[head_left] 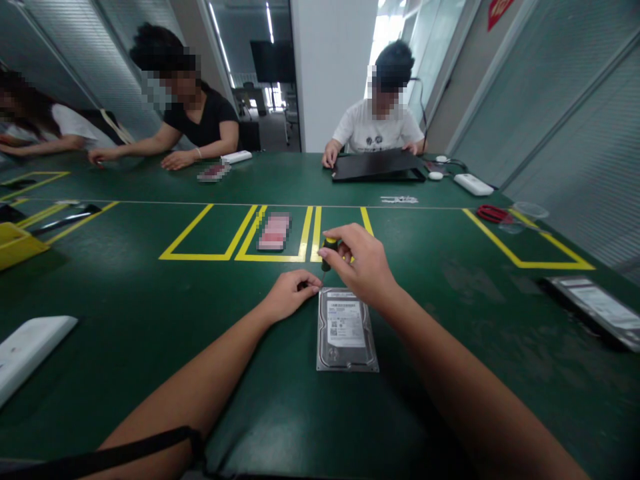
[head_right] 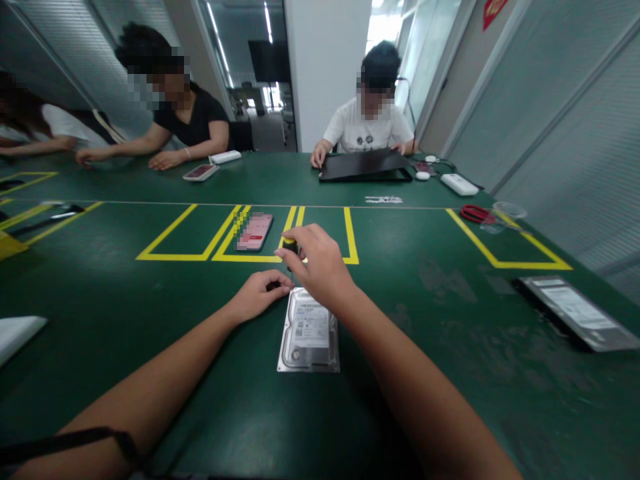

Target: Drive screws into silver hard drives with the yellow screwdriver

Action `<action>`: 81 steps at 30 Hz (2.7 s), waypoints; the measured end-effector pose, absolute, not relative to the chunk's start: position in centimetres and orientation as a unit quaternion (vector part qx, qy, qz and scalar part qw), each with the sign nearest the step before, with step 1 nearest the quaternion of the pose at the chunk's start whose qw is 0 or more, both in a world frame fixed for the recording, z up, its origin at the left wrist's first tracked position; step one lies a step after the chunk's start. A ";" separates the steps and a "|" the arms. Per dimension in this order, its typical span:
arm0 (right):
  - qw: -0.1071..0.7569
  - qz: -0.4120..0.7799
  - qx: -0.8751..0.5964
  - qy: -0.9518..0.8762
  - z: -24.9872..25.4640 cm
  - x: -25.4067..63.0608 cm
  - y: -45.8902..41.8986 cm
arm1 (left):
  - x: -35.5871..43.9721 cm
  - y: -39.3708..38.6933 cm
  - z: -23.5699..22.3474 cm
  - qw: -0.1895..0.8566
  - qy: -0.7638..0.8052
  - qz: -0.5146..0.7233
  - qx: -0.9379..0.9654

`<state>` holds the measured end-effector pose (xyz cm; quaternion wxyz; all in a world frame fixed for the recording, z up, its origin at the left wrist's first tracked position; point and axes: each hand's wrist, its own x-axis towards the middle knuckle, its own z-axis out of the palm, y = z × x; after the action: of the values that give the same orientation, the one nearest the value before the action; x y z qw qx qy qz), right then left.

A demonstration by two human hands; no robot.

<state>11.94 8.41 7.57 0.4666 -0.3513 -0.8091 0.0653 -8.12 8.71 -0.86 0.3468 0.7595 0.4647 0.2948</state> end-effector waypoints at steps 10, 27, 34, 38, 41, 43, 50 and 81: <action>0.441 0.067 -0.337 -0.829 8.3 12.0 8.0 | -8.2 8.7 -0.8 0.343 0.462 0.298 0.762; 0.512 0.029 -0.324 -0.795 7.6 11.7 8.1 | -8.1 8.6 -0.9 0.345 0.461 0.296 0.762; 0.494 0.089 -0.341 -0.795 7.8 11.7 8.0 | -8.0 8.4 -0.7 0.336 0.462 0.298 0.765; 0.505 0.084 -0.343 -0.787 7.9 11.7 8.0 | -8.0 8.2 -0.5 0.296 0.461 0.288 0.785; 0.519 0.067 -0.331 -0.785 7.8 11.6 8.1 | -8.0 8.0 -0.3 0.271 0.455 0.279 0.801; 0.524 0.060 -0.331 -0.782 7.7 11.6 8.1 | -7.9 7.9 -0.2 0.270 0.455 0.276 0.803; 0.516 0.102 -0.353 -0.774 7.6 11.4 8.0 | -7.7 8.0 -0.3 0.273 0.466 0.259 0.801; 0.535 0.106 -0.359 -0.758 7.3 11.3 8.2 | -7.6 8.3 -1.1 0.258 0.470 0.260 0.803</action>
<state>11.34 8.20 7.28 0.5348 -0.3591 -0.7575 0.1060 -7.55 8.34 -1.12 0.2583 0.8033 0.4695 0.2600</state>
